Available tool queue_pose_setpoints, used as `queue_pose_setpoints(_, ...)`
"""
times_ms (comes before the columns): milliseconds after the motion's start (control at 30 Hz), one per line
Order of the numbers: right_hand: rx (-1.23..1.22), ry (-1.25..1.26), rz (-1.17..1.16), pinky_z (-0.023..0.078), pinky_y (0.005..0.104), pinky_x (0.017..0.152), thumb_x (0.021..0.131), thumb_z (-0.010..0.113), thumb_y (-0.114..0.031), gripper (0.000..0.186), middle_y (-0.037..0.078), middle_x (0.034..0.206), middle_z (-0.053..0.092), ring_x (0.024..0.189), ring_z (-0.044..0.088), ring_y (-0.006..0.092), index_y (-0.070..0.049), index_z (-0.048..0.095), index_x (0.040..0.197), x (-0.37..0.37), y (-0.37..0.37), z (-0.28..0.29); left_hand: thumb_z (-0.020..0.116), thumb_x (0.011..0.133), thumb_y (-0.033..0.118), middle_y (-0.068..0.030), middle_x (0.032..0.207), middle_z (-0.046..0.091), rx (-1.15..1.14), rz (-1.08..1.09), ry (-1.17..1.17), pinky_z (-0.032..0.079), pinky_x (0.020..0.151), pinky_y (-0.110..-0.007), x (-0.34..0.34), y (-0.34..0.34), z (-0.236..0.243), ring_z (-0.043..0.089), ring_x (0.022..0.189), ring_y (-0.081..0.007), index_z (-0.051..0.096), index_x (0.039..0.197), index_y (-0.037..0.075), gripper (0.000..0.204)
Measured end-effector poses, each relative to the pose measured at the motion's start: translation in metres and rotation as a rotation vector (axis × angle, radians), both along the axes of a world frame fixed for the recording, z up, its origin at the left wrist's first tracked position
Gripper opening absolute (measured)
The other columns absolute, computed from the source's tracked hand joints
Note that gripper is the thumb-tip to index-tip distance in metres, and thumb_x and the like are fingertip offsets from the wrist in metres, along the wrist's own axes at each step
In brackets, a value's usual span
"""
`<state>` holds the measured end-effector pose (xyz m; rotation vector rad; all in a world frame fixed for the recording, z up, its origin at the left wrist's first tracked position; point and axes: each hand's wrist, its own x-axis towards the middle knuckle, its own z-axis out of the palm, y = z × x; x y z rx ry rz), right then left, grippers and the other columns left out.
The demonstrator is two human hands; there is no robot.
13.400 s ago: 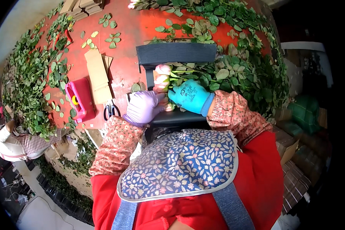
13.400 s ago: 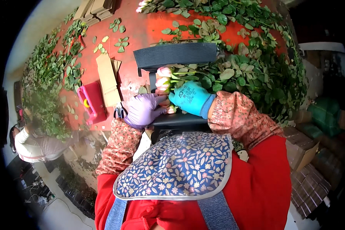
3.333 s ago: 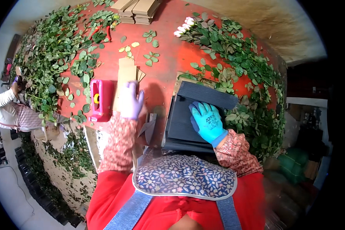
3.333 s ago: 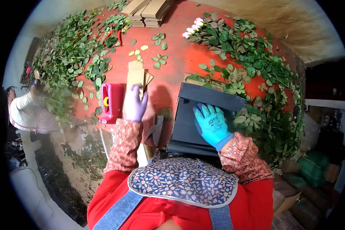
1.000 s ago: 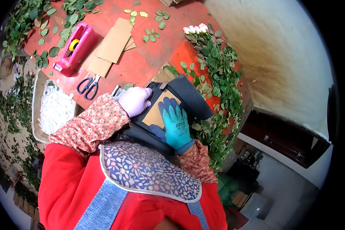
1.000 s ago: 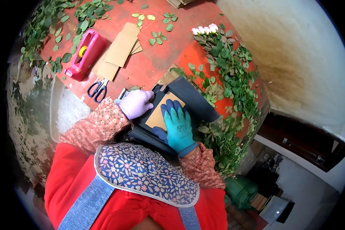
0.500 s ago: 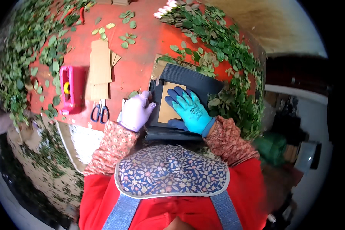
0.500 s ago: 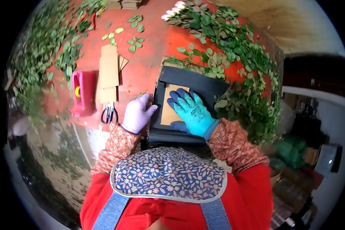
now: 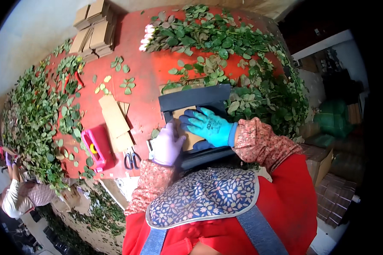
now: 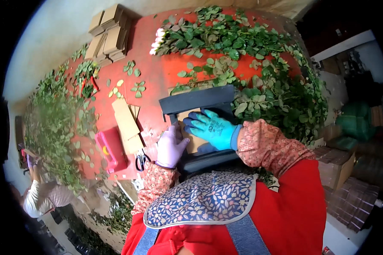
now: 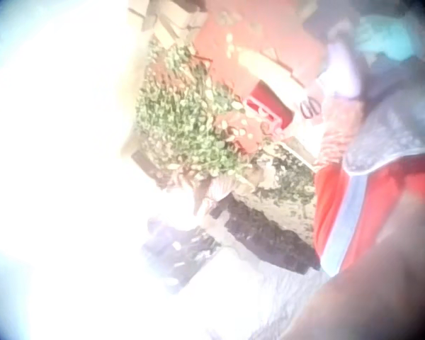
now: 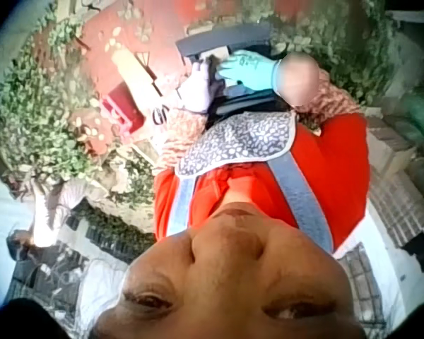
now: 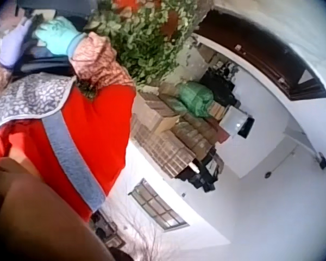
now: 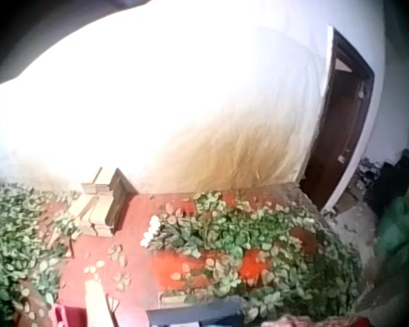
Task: The person places roses one at a time into a black cardboard floral box, arranging them in a row and securing them with a black cardboard insert and tape.
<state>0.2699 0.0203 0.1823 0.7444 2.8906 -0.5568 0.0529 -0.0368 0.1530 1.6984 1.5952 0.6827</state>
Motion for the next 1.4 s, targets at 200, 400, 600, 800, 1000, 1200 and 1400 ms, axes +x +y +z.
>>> queue_pose_setpoints(200,0.037,0.006,-0.003,0.030,0.0529,0.111,0.084,0.068,-0.037,0.058,0.014,0.140,0.048,0.136,0.040,0.0328,-0.008,0.052,0.132,0.004,-0.006,0.000,0.083,0.071,0.021,-0.0154,0.122,0.058,0.156,-0.123,0.164,0.056,0.076,-0.041,0.013,0.006,0.019,0.065,0.095,-0.0352,0.048,0.138,0.005,0.077)
queue_pose_setpoints(400,-0.324,0.187,0.046,0.050,0.0442,0.088,0.081,0.072,-0.024,0.040,0.013,0.111,0.067,0.103,0.063,0.0332,-0.008,0.063,0.116,0.003,0.060,0.079,0.080,0.073,0.020,-0.0185,0.123,0.055,-0.025,-0.128,0.298,0.055,0.073,-0.044,0.007,0.004,0.034,0.065,0.089,-0.0388,0.043,0.142,0.003,0.079)
queue_pose_setpoints(600,0.164,0.544,-0.606,0.054,0.0410,0.079,0.086,0.072,-0.024,0.037,0.018,0.103,0.070,0.089,0.068,0.0333,-0.006,0.064,0.118,0.024,0.256,0.060,0.079,0.074,0.017,-0.0187,0.125,0.054,-0.171,-0.176,0.396,0.056,0.073,-0.043,0.015,0.000,0.039,0.065,0.089,-0.0391,0.045,0.139,0.001,0.075)
queue_pose_setpoints(800,0.344,-0.186,-0.762,0.046,0.0506,0.095,0.082,0.070,-0.045,0.068,0.019,0.121,0.062,0.113,0.059,0.0364,-0.008,0.047,0.135,0.060,0.375,-0.056,0.080,0.073,0.019,-0.0141,0.131,0.055,-0.182,-0.156,0.393,0.056,0.075,-0.040,0.017,-0.004,0.039,0.067,0.093,-0.0352,0.049,0.136,0.003,0.073)
queue_pose_setpoints(1000,0.385,0.008,-0.679,0.049,0.0521,0.073,0.082,0.069,-0.038,0.030,0.015,0.089,0.067,0.085,0.066,0.0369,-0.013,0.063,0.097,0.057,0.405,-0.105,0.082,0.072,0.025,-0.0137,0.131,0.058,-0.137,-0.101,0.410,0.056,0.074,-0.041,0.026,0.002,0.050,0.067,0.091,-0.0357,0.053,0.133,0.003,0.071)
queue_pose_setpoints(1200,0.335,-0.110,-0.672,0.052,0.0495,0.073,0.090,0.055,-0.021,0.019,0.013,0.091,0.069,0.087,0.068,0.0356,-0.014,0.064,0.105,0.056,0.401,-0.074,0.082,0.070,0.019,-0.0118,0.137,0.053,-0.174,-0.136,0.335,0.056,0.073,-0.044,0.026,0.005,0.058,0.067,0.093,-0.0380,0.048,0.139,0.009,0.077)
queue_pose_setpoints(1400,0.330,0.076,-0.686,0.053,0.0473,0.086,0.087,0.057,-0.014,0.040,0.015,0.114,0.068,0.101,0.067,0.0356,-0.018,0.062,0.126,0.086,0.402,-0.045,0.080,0.073,0.021,-0.0131,0.135,0.054,-0.202,-0.158,0.344,0.057,0.074,-0.043,0.024,0.008,0.068,0.067,0.094,-0.0379,0.050,0.136,0.006,0.072)
